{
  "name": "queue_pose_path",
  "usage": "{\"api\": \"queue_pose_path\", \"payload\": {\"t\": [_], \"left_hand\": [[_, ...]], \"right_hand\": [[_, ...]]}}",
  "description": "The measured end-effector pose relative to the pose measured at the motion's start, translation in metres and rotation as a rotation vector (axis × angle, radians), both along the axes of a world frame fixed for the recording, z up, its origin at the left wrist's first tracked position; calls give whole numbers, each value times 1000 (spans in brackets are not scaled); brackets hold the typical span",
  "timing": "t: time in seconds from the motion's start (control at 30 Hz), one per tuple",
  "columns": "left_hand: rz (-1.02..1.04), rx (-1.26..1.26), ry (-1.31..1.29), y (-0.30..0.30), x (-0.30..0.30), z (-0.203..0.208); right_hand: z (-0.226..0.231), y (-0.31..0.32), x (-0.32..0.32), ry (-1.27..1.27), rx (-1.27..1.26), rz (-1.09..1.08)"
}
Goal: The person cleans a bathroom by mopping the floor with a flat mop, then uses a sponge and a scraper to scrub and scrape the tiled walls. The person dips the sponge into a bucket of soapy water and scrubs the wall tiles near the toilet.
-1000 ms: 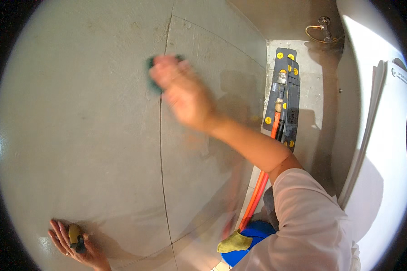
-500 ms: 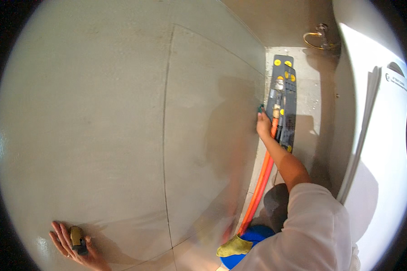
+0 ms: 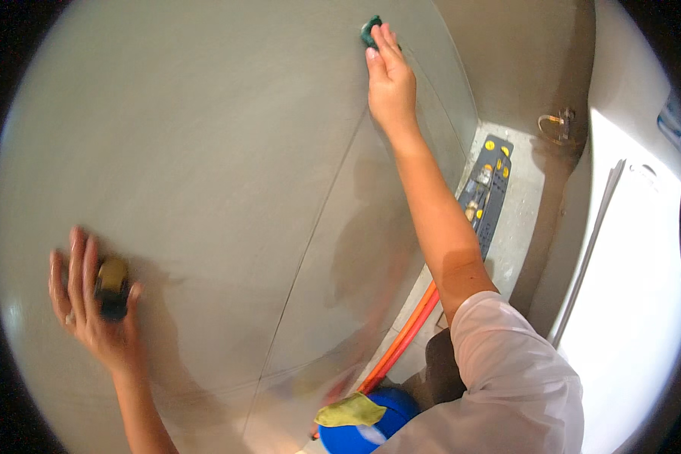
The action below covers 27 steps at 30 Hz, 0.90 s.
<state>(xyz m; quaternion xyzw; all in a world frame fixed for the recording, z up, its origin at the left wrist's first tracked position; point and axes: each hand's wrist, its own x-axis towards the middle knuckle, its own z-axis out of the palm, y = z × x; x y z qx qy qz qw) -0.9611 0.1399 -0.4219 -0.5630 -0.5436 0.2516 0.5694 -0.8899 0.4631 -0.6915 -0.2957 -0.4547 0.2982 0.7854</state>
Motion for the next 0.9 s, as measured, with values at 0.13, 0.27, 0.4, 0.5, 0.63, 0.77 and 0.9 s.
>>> {"api": "queue_pose_path", "payload": {"t": [0.13,0.27,0.4,0.5,0.63,0.77,0.9], "left_hand": [[39,100,-94,-4,4,-6],[-113,159,-306,7,20,-2],[-121,109,-319,-1,10,-5],[-153,103,-344,-5,4,-6],[-204,103,-393,-7,5,-3],[-226,90,-409,-1,13,-5],[-259,109,-382,-1,9,-9]], "right_hand": [[-44,-20,-15,-11,-90,76],[-191,36,28,-138,-597,2],[-10,-25,-6,-38,-337,104],[90,-120,-20,-190,203,0],[52,-276,-32,-638,648,319],[48,-228,-4,-1105,382,-13],[36,-100,2,-284,119,89]]}}
